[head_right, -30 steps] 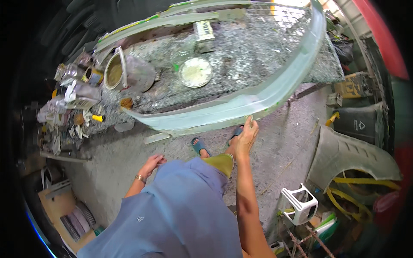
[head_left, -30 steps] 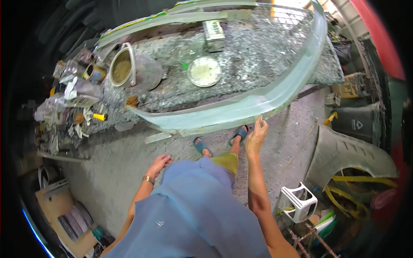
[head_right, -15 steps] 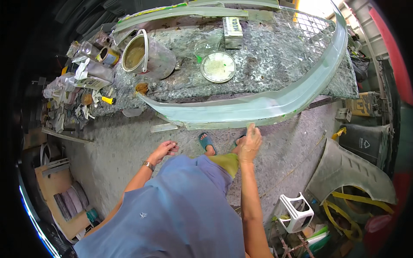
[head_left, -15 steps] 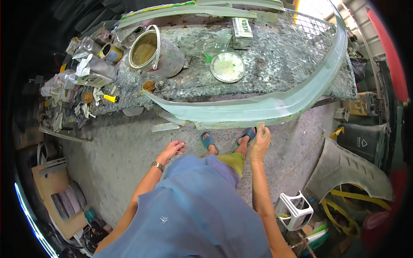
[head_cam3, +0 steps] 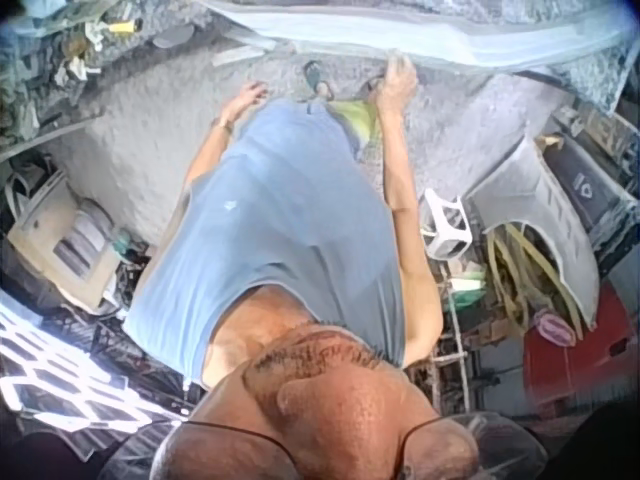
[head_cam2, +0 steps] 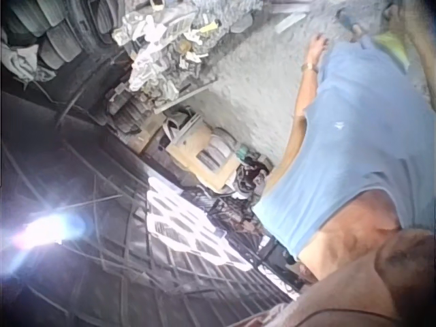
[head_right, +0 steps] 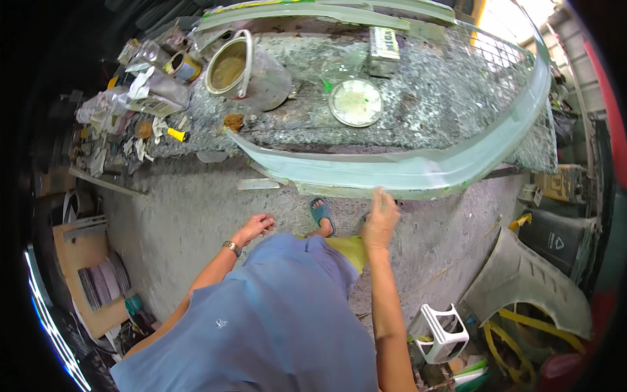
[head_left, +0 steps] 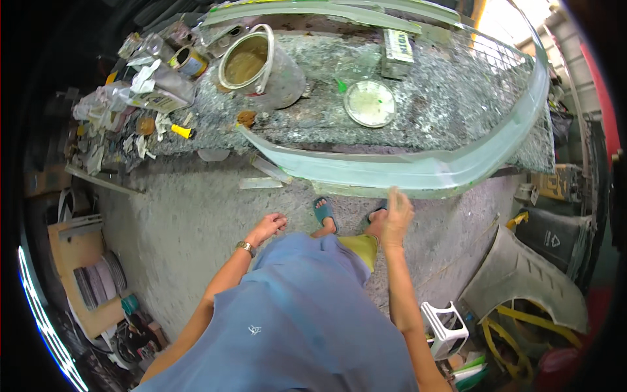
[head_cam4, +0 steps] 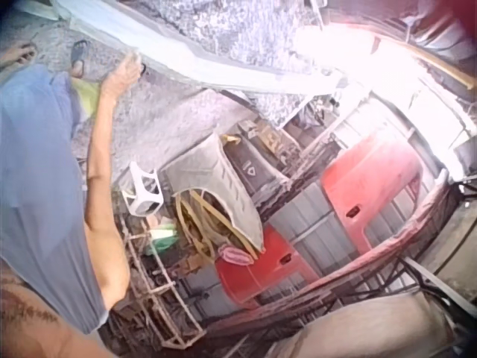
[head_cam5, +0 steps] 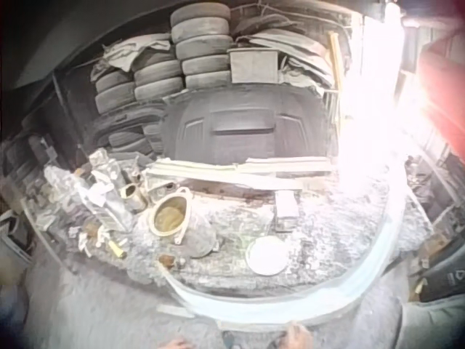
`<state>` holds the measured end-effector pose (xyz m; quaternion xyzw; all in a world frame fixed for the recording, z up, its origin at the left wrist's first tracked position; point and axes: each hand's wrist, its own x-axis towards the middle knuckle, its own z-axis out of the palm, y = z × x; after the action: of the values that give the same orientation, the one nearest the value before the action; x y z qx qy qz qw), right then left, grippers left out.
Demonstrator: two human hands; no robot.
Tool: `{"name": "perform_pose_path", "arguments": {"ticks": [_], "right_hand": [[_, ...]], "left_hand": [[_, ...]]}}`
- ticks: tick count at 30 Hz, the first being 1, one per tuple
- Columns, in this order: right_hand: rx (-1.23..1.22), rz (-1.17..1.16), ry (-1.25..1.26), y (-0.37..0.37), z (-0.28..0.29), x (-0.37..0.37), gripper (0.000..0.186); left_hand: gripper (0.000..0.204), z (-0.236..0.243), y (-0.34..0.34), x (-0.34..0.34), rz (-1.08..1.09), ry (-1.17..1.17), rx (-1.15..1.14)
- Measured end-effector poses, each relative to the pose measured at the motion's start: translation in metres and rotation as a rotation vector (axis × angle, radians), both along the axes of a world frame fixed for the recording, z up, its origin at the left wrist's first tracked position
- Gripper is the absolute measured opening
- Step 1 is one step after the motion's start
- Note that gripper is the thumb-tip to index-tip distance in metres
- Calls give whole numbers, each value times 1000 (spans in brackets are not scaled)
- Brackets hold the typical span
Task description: Applying filler putty and sanding a car bumper to repair surface damage.
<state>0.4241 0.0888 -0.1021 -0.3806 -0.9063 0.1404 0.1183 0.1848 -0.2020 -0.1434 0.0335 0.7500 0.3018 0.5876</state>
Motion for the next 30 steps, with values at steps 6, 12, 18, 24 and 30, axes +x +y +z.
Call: {"name": "perform_pose_path", "arguments": {"ticks": [6, 12, 18, 24, 30], "right_hand": [[-51, 191, 34, -43, 3, -61, 60], [-306, 546, 173, -38, 60, -142, 45], [-253, 748, 63, 13, 42, -163, 31], [-227, 968, -57, 63, 36, -106, 27], [-458, 851, -165, 170, 45, -11, 32]], "left_hand": [[30, -6, -2, 13, -4, -19, -13], [35, -5, 25, 29, 111, -91, 116], [51, 25, 97, 68, 296, -486, 377], [68, 51, 153, 94, 583, -660, 704], [55, 40, 163, 133, 864, -571, 775]]}}
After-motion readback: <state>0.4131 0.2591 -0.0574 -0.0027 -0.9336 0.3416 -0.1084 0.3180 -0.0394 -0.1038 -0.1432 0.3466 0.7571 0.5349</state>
